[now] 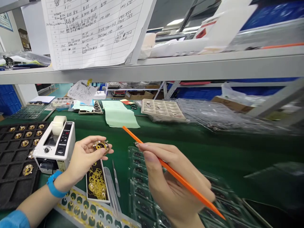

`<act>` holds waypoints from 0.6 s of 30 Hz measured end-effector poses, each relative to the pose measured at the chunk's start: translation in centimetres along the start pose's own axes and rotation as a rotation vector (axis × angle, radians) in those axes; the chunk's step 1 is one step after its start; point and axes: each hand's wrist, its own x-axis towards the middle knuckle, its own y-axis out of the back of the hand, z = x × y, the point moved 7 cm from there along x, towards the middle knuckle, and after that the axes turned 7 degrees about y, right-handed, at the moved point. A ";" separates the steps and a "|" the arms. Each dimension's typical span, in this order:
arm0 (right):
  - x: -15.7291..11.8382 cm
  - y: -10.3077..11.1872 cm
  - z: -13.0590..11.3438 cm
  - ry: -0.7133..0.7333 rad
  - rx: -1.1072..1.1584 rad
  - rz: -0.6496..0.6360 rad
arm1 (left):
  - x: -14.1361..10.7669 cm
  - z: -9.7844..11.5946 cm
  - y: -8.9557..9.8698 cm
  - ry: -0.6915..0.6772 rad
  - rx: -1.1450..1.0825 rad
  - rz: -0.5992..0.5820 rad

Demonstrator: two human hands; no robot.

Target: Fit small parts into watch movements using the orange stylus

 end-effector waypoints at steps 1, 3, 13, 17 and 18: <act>-0.1 -0.1 -0.1 0.007 0.008 -0.009 | 0.0 0.0 0.1 -0.009 0.019 0.010; -0.2 -0.4 -0.3 0.021 0.021 -0.033 | 0.0 0.1 0.2 -0.027 0.059 0.026; -0.8 -0.9 1.0 -0.271 0.220 -0.058 | 0.0 0.0 0.3 -0.066 0.119 -0.013; -1.1 -1.1 1.0 -0.245 0.249 -0.085 | -0.2 0.1 0.4 -0.064 0.158 0.023; -1.3 -1.2 0.9 -0.233 0.258 -0.086 | -0.2 0.1 0.5 -0.069 0.168 0.043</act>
